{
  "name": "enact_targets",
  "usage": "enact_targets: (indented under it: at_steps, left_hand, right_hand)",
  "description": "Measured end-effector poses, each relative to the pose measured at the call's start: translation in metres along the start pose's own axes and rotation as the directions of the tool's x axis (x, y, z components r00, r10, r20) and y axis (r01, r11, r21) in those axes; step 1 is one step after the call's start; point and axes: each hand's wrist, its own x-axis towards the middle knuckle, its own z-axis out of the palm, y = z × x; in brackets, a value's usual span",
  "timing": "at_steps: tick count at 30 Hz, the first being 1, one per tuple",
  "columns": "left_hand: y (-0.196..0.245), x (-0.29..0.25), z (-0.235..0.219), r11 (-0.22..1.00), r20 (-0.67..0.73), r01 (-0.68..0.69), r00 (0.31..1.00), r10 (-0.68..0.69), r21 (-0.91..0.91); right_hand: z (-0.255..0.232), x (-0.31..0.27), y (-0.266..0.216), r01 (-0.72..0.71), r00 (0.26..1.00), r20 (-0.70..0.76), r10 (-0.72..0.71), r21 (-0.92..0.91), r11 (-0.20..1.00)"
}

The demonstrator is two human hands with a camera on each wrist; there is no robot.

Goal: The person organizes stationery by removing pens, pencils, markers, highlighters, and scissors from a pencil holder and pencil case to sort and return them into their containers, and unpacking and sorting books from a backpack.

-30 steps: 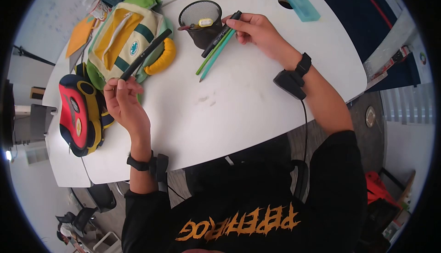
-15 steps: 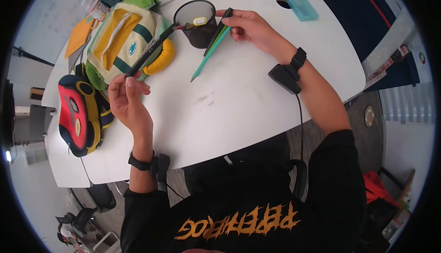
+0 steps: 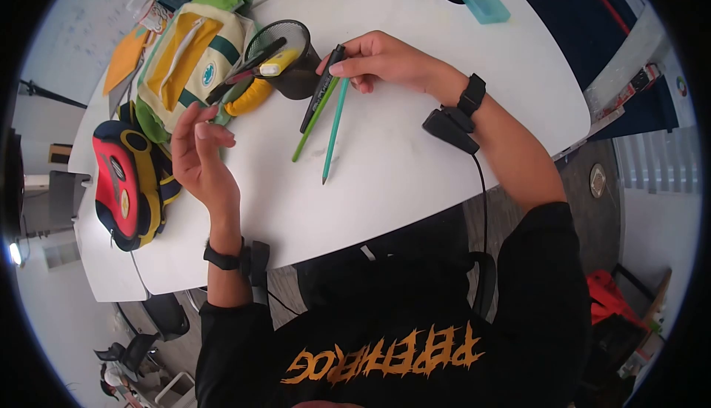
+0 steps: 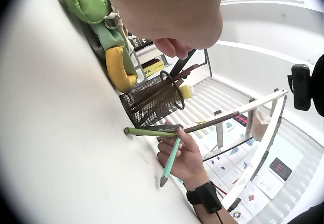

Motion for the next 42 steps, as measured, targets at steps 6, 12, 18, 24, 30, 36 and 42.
enact_targets:
  at_steps: [6, 12, 18, 24, 30, 36, 42]
  left_hand:
    - [-0.001, -0.005, 0.006, 0.994, 0.265, 0.097, 0.959, -0.105, 0.042]
    - [-0.005, -0.007, 0.015, 0.948, 0.461, 0.161, 0.844, -0.276, 0.273]
    - [0.001, -0.014, 0.015, 0.871, 0.584, 0.102, 0.705, -0.404, 0.480]
    - [0.005, -0.013, 0.015, 0.910, 0.533, 0.010, 0.807, -0.252, 0.414]
    - [0.003, -0.012, 0.013, 0.939, 0.427, -0.097, 0.902, -0.057, 0.331]
    - [0.013, -0.013, 0.008, 0.869, 0.242, -0.279, 0.951, 0.192, 0.409]
    - [0.006, -0.015, -0.003, 0.839, 0.168, -0.416, 0.909, 0.380, 0.351]
  right_hand:
    - [-0.004, -0.001, 0.001, 0.015, 0.999, -0.043, -0.012, 0.065, 0.998]
    - [-0.007, -0.002, 0.000, 0.033, 0.998, -0.050, -0.031, 0.033, 0.999]
    - [-0.003, -0.005, 0.002, 0.106, 0.992, -0.069, -0.104, 0.029, 0.994]
    - [-0.012, -0.009, 0.002, 0.240, 0.962, -0.151, -0.226, 0.077, 0.968]
    - [-0.020, -0.009, -0.010, 0.462, 0.869, -0.361, -0.338, 0.346, 0.817]
    - [-0.010, -0.012, -0.014, 0.558, 0.729, -0.589, -0.349, 0.215, 0.802]
    - [-0.012, -0.026, -0.011, 0.495, 0.580, -0.578, -0.574, -0.309, 0.812]
